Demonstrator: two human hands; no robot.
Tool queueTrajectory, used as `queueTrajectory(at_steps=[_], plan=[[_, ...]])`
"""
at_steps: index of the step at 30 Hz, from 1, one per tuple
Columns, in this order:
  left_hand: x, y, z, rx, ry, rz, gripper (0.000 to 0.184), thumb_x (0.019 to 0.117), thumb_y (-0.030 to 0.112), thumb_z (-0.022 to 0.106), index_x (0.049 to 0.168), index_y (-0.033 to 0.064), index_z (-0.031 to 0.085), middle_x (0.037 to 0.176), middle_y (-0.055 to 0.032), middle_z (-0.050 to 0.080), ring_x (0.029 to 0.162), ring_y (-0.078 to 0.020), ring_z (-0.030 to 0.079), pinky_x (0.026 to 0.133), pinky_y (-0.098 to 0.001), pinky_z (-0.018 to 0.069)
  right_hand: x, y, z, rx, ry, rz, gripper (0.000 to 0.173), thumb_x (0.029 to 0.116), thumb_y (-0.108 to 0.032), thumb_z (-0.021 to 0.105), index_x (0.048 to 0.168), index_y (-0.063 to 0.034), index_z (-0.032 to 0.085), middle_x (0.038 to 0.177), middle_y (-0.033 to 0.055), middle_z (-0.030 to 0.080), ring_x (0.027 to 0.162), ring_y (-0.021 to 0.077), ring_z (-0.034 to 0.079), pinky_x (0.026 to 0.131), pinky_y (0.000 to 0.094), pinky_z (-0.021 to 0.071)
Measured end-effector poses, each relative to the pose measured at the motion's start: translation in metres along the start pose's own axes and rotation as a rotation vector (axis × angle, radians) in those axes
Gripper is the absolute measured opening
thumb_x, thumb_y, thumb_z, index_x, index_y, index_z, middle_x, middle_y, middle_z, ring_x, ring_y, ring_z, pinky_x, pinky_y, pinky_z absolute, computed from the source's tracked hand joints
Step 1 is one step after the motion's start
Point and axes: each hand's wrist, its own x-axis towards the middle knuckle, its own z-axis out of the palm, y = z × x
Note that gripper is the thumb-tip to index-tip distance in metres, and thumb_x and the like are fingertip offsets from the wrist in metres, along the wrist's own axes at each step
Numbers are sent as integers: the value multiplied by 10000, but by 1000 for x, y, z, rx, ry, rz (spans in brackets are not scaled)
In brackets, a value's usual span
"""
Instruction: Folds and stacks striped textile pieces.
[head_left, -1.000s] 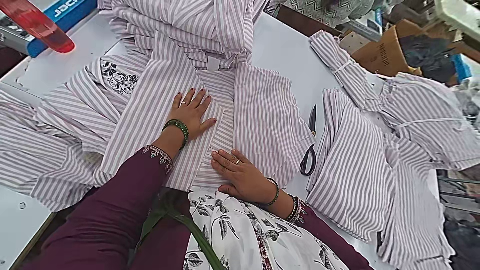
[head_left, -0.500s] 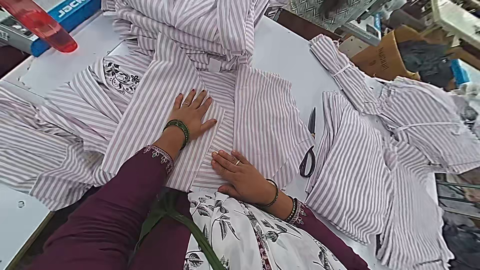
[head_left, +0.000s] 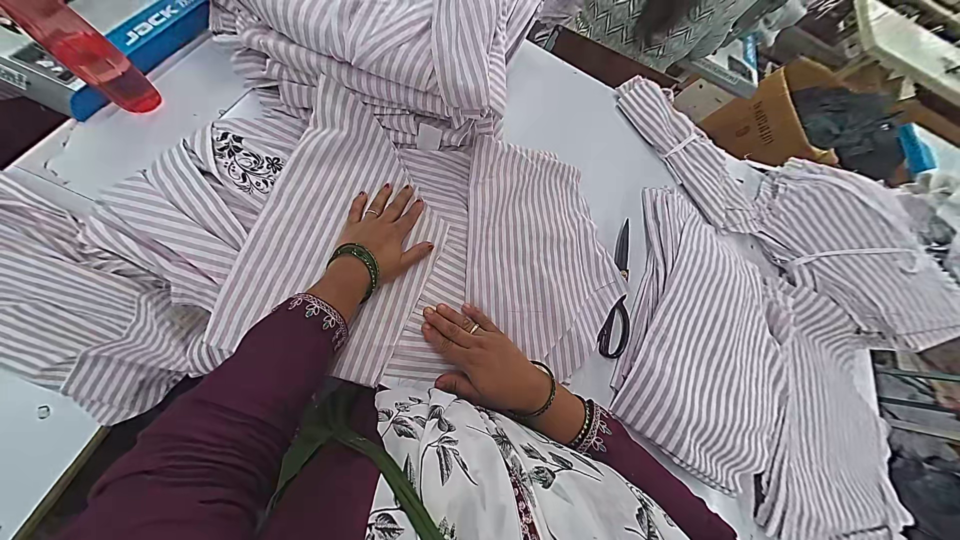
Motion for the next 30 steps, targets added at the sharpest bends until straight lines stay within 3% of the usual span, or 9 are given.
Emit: queueTrajectory(at_steps=[7,30], plan=[[0,0,-1,-16,5,0,745,1019,611,447,1620,187,331,1714,-79,208,1590,-356,107,1226,-663,51,0,0,-2,11,-14,6,655,1042,-522,383,1468,-50,538,1559,114,489,1465,288,434,1209,513,281],[0,-1,0,0,2,-2,757,1019,638,407,1629,200,309,1721,-58,187,1595,-337,96,1234,-641,40,1,0,-1,12,4,2,647,1029,-517,421,1457,-49,550,1545,111,507,1449,290,456,1201,508,296]])
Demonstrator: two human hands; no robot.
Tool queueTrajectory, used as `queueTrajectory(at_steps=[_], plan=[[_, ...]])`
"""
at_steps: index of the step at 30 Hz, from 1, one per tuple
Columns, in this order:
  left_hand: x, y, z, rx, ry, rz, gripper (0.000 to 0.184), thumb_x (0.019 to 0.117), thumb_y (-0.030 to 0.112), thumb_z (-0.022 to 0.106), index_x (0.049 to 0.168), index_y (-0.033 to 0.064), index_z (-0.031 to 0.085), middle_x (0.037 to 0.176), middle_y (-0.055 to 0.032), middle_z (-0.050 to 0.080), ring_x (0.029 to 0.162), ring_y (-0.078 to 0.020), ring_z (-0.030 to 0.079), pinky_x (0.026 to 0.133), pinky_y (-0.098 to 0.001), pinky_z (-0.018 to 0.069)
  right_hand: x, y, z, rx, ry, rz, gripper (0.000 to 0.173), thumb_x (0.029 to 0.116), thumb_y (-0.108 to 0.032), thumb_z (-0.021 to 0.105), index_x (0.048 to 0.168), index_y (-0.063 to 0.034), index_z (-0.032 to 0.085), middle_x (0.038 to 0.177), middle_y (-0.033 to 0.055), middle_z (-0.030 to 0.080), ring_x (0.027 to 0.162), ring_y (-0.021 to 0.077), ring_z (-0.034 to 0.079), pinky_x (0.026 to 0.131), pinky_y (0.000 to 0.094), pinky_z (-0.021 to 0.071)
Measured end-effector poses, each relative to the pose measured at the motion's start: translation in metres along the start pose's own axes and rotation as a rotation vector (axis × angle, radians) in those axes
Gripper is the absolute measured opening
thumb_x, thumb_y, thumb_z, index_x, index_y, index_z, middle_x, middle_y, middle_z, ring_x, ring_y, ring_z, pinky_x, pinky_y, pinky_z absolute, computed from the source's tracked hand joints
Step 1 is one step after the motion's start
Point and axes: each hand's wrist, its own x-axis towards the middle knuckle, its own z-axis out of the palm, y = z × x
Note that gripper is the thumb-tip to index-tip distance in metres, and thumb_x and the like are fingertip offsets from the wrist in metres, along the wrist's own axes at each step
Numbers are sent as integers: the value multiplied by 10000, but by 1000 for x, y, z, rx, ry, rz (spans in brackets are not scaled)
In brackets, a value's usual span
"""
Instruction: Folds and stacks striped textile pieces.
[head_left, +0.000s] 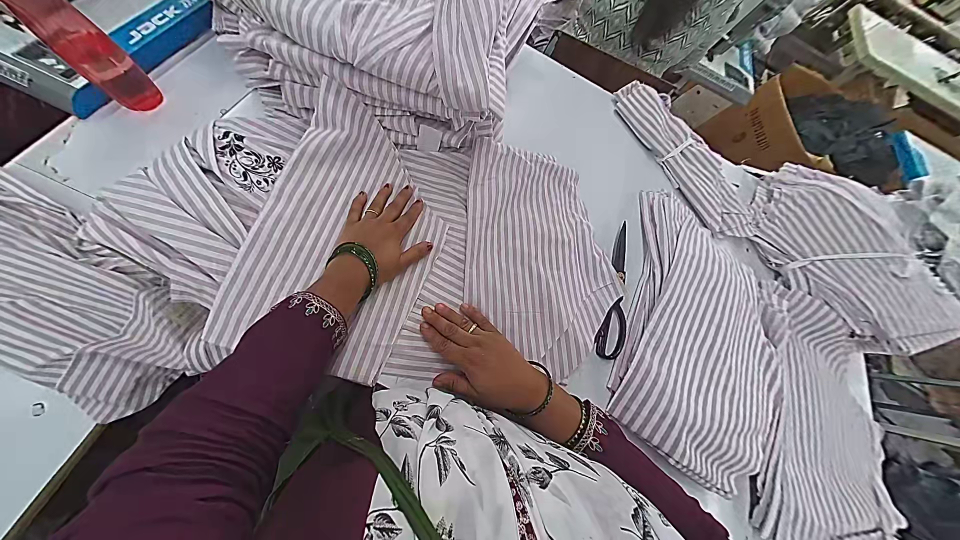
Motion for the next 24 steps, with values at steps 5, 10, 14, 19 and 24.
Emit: queueTrajectory(at_steps=[5,10,14,19,24], plan=[[-1,1,-1,-3,-3,0,756,1021,632,409,1631,197,302,1721,-65,187,1593,-346,94,1232,-647,43,0,0,1,12,3,1,655,1033,-523,403,1454,-44,553,1543,115,509,1451,298,453,1201,517,292],[-1,0,0,-15,16,10,754,1017,630,424,1623,192,325,1715,-78,207,1588,-366,114,1223,-667,52,0,0,-1,23,-5,6,652,1037,-516,400,1456,-40,550,1547,113,504,1454,298,448,1202,521,288],[-1,1,-1,-16,1,2,757,1020,633,408,1629,196,307,1721,-67,186,1593,-351,96,1230,-651,36,0,0,0,11,-1,2,649,1033,-516,410,1455,-43,552,1545,115,507,1451,297,452,1201,519,291],[-1,0,-1,-9,-5,0,765,1017,643,407,1630,196,305,1721,-70,186,1594,-344,95,1232,-649,41,0,0,0,15,-3,7,650,1037,-516,397,1456,-43,551,1548,110,504,1452,295,452,1200,518,293],[-1,1,-1,-8,2,0,752,1020,628,422,1626,195,315,1719,-71,194,1591,-352,103,1230,-654,49,0,0,-1,16,-11,6,646,1034,-511,411,1459,-45,548,1548,111,503,1455,297,448,1201,519,291]])
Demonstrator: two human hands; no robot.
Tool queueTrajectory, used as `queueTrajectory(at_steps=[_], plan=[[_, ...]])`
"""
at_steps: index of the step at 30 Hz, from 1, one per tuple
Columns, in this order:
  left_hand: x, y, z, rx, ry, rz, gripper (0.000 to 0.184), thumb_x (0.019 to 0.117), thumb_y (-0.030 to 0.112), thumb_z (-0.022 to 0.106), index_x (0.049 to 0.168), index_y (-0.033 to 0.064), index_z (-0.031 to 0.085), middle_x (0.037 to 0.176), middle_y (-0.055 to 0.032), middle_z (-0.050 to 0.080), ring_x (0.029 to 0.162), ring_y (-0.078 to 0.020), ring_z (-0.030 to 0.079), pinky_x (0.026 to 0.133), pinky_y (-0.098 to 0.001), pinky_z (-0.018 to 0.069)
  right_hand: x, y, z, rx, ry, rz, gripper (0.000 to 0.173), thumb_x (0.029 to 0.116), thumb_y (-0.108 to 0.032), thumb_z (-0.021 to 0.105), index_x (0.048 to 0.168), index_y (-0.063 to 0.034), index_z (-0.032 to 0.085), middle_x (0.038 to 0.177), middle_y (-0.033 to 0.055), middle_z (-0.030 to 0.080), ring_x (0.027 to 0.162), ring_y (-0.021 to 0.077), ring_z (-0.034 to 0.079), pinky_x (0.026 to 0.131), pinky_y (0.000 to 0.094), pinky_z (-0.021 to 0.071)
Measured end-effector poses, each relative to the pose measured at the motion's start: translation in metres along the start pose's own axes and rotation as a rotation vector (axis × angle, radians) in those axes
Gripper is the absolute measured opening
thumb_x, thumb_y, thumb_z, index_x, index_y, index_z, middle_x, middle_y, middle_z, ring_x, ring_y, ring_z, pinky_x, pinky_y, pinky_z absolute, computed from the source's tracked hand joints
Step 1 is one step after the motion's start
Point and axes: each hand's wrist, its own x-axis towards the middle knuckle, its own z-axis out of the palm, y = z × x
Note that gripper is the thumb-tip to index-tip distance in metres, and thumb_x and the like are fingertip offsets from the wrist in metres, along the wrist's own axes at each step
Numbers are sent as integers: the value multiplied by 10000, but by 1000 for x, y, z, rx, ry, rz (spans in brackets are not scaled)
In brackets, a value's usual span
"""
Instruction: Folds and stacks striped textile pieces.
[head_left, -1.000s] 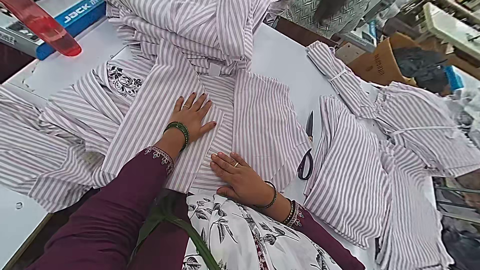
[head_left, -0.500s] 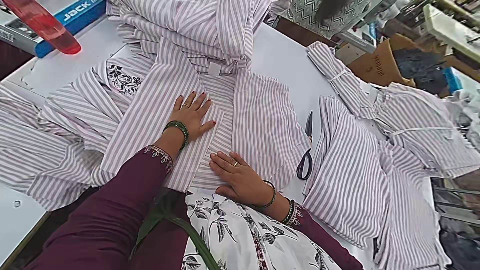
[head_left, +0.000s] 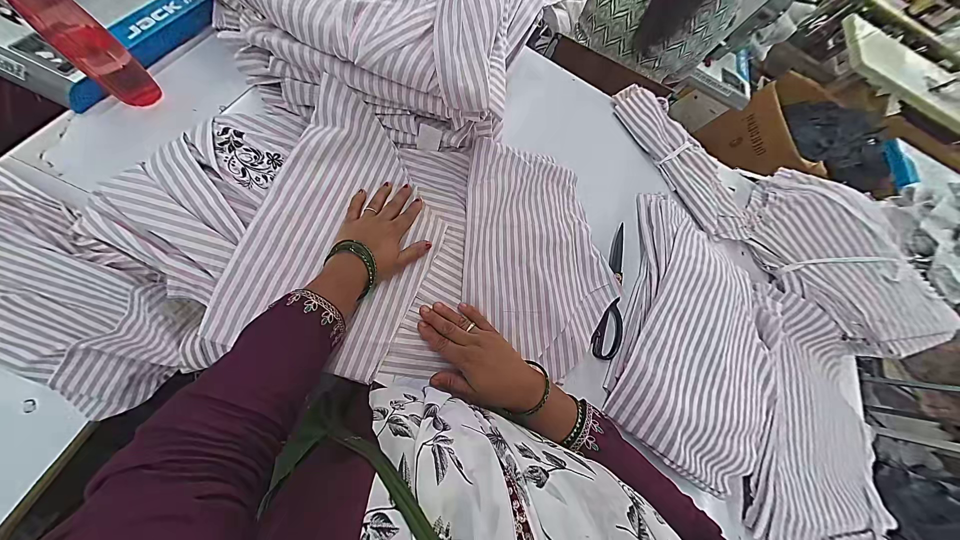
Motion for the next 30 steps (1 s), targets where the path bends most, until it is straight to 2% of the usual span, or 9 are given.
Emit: queueTrajectory(at_steps=[10,15,19,22,24,26,30], plan=[[0,0,0,5,0,0,756,1018,632,415,1626,195,316,1719,-68,192,1592,-350,103,1232,-648,49,0,1,1,-7,6,-4,657,1039,-524,386,1457,-45,550,1549,111,502,1450,291,454,1198,517,296],[2,-1,1,-1,1,-1,759,1017,636,417,1623,189,322,1719,-63,193,1592,-352,98,1227,-657,43,-1,-1,1,-36,-21,9,644,1037,-502,411,1480,-49,526,1562,110,486,1459,295,442,1202,525,284],[0,1,-1,-6,-7,-7,747,1025,618,415,1622,178,322,1720,-69,189,1593,-361,81,1226,-660,37,-5,-9,-1,-13,-36,9,524,1044,-349,465,1469,-52,541,1551,121,496,1449,317,454,1184,537,317],[0,1,-1,-1,-6,-8,743,1027,617,404,1622,180,320,1721,-76,183,1593,-359,76,1225,-656,38,-11,-16,1,33,0,9,435,1020,-189,504,1423,-48,590,1510,122,544,1418,324,493,1168,531,349],[0,2,-1,3,-13,-8,747,1031,619,397,1626,177,310,1722,-83,175,1594,-360,71,1224,-656,37,-14,-21,2,50,39,27,404,1009,-134,515,1390,-53,622,1482,118,573,1397,324,518,1157,530,369],[1,1,-1,4,-15,-6,754,1029,622,397,1629,177,301,1723,-84,170,1594,-360,70,1224,-658,35,-18,-26,4,65,57,55,399,1001,-112,522,1381,-55,631,1480,120,575,1394,332,520,1155,540,369],[2,0,1,14,-4,10,749,1034,612,400,1628,167,302,1724,-97,160,1591,-378,70,1216,-676,33,-32,-37,10,24,109,137,421,991,-187,540,1380,-55,631,1475,115,580,1390,326,525,1145,539,370]])
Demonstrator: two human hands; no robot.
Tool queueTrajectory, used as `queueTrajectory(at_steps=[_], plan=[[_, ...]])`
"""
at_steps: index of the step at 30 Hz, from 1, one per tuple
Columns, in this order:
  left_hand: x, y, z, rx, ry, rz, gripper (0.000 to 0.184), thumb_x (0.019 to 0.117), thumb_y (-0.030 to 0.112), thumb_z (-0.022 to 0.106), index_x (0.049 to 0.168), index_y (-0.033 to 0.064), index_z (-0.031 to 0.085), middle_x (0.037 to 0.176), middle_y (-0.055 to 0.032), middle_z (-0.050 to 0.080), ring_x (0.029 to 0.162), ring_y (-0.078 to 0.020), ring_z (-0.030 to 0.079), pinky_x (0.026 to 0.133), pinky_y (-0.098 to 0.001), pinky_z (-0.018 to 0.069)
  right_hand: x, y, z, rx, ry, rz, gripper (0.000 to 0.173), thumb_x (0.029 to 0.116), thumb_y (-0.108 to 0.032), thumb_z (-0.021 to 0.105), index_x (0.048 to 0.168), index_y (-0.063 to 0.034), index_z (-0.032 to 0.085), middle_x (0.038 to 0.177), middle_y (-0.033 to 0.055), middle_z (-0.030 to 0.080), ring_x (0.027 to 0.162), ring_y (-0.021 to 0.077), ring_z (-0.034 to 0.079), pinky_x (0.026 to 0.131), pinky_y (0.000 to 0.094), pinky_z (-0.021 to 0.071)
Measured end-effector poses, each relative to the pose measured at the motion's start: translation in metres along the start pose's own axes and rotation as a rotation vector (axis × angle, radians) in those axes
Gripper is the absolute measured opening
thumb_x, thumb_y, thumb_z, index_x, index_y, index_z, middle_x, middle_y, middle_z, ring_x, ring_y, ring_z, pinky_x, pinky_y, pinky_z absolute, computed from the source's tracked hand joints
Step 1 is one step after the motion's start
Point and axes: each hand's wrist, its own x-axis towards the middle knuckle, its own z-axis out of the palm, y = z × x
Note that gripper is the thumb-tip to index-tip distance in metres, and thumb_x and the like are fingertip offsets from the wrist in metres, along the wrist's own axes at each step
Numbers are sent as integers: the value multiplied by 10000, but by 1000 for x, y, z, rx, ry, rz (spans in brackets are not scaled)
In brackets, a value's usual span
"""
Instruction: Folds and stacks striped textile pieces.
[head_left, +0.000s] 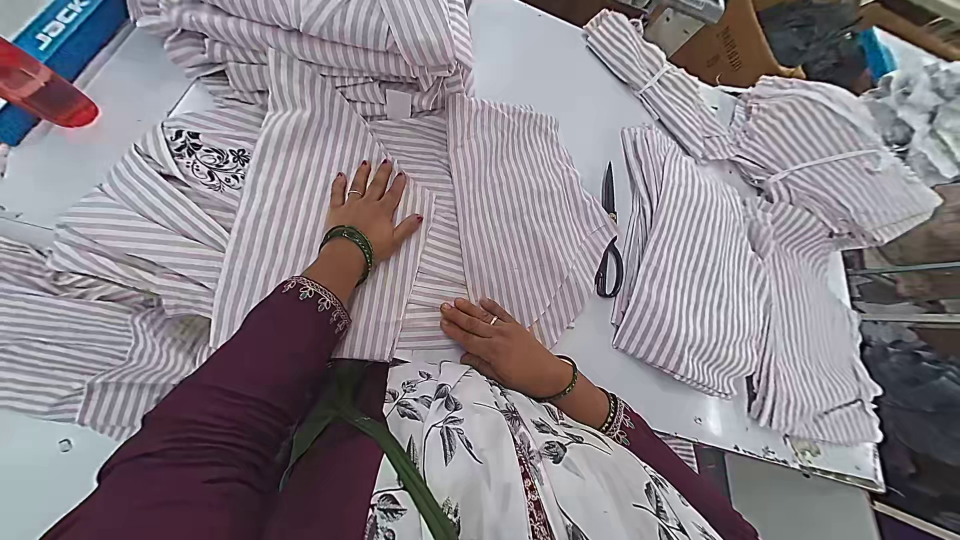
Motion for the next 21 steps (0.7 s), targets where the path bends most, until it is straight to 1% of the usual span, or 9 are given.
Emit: queueTrajectory(at_steps=[3,5,7,10,12,14,17,19,21], plan=[[-3,6,-1,-25,-24,48,763,1039,576,437,1628,116,284,1717,-161,143,1580,-434,54,1204,-708,25,-20,-9,1,-39,34,126,466,1041,-318,456,1401,-68,616,1493,100,565,1409,310,505,1151,540,352],[-12,20,4,-65,-57,144,789,1026,541,506,1621,71,285,1705,-194,164,1572,-460,65,1200,-720,41,-35,-14,3,-69,83,215,529,1071,-413,366,1405,-88,617,1498,90,562,1417,305,495,1159,540,333],[-27,44,14,-66,-127,263,832,1009,558,528,1617,47,278,1706,-198,154,1578,-442,57,1211,-698,35,-49,-19,7,-98,135,297,577,1078,-470,323,1411,-103,616,1496,91,565,1417,296,497,1167,533,328],[-47,76,15,38,-360,350,935,1021,676,347,1635,7,126,1722,-190,5,1591,-363,-82,1233,-626,-63,-64,-21,12,-150,187,358,621,1078,-530,293,1422,-120,609,1497,76,565,1439,262,469,1200,487,281],[-52,83,13,74,-440,385,955,1019,703,275,1632,-11,107,1719,-198,-17,1586,-344,-132,1234,-600,-100,-66,-21,13,-148,207,372,616,1074,-542,308,1426,-133,607,1496,65,568,1445,245,461,1211,465,257],[-53,79,12,57,-454,414,952,1018,699,295,1629,-13,131,1718,-204,15,1591,-343,-105,1242,-588,-84,-65,-24,14,-133,212,397,611,1067,-548,329,1421,-140,614,1492,60,572,1439,248,469,1207,482,270],[-48,73,7,9,-412,487,945,1009,682,379,1616,-19,198,1704,-238,89,1593,-377,-27,1250,-601,-25,-63,-23,13,-158,252,431,648,1042,-576,358,1396,-110,637,1469,102,588,1406,294,510,1173,548,331],[-43,72,6,-6,-426,508,920,1017,669,379,1624,4,189,1711,-219,80,1595,-366,-31,1254,-585,-26,-63,-23,13,-168,278,466,699,1020,-616,372,1402,-91,629,1477,124,576,1401,311,515,1162,563,350],[-37,71,1,-149,-446,466,853,1047,603,398,1619,-1,208,1710,-205,115,1600,-338,8,1263,-555,-27,-61,-24,14,-172,298,484,731,1007,-638,377,1398,-75,631,1477,128,576,1399,311,516,1159,553,359]])
